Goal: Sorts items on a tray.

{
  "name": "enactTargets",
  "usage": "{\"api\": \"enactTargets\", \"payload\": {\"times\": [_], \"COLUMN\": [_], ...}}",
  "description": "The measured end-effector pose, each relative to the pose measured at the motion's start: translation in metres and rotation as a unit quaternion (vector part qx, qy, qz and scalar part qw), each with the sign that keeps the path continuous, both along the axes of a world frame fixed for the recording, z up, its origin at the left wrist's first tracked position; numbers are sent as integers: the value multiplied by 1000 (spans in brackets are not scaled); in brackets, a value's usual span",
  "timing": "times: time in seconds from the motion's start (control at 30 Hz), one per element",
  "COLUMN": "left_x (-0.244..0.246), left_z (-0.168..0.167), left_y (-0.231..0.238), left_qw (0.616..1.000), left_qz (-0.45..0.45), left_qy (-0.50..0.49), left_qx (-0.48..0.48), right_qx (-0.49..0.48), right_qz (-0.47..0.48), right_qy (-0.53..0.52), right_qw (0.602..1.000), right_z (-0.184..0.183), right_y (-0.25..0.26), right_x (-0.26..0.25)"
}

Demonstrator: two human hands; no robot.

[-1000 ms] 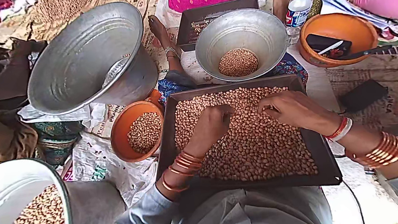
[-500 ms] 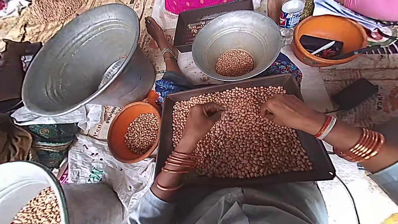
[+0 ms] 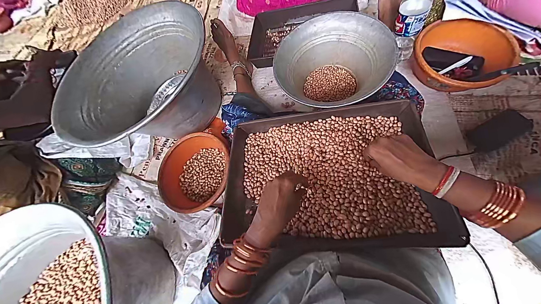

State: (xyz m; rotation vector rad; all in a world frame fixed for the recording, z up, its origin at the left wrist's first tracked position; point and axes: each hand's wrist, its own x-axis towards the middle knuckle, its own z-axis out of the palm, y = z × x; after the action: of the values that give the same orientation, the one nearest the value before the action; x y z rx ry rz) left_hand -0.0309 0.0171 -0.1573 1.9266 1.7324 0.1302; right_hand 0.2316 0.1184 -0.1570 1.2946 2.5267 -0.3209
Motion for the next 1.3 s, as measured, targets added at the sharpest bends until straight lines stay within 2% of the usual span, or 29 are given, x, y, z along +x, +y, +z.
{"api": "enactTargets", "payload": {"times": [0.23,0.3,0.37,0.5,0.57,0.67,0.73,0.77,0.83,0.9,1.03,1.1,1.2,1.3], "left_x": [3,-14,-44,-115,-127,-98,-65,-50,-28,-17,-13,-17,-22,-14], "left_z": [-6,-1,11,37,47,44,33,26,11,-1,-4,-3,-1,0], "left_y": [-2,1,3,-6,-13,-25,-31,-32,-35,-37,-39,-39,-36,-31], "left_qw": [1000,999,991,932,921,960,993,997,997,998,997,998,991,965], "left_qz": [-14,34,114,230,242,164,84,45,-13,-41,-64,-54,-11,-11], "left_qy": [-10,-16,25,186,196,97,-11,-53,-71,-40,24,3,-122,-247], "left_qx": [-18,9,66,210,235,202,81,21,-40,-32,-29,-34,-45,-90], "right_qx": [-19,-24,-33,-44,-56,-70,-74,-76,-83,-80,-41,6,42,26], "right_qz": [-22,-24,-25,-27,-27,-31,-32,-31,-33,-36,-30,-6,43,97], "right_qy": [-9,-14,-24,-38,-42,-48,-56,-61,-71,-75,-51,5,129,223], "right_qw": [1000,999,999,998,997,996,995,995,993,993,997,1000,990,970], "right_z": [1,0,1,5,7,9,9,9,10,11,19,17,12,11], "right_y": [-2,-2,-3,-3,-2,-2,-3,-3,-4,-4,-7,-11,-25,-51], "right_x": [-3,-4,-5,-6,-6,-8,-9,-10,-9,-7,-6,-4,-7,-18]}}
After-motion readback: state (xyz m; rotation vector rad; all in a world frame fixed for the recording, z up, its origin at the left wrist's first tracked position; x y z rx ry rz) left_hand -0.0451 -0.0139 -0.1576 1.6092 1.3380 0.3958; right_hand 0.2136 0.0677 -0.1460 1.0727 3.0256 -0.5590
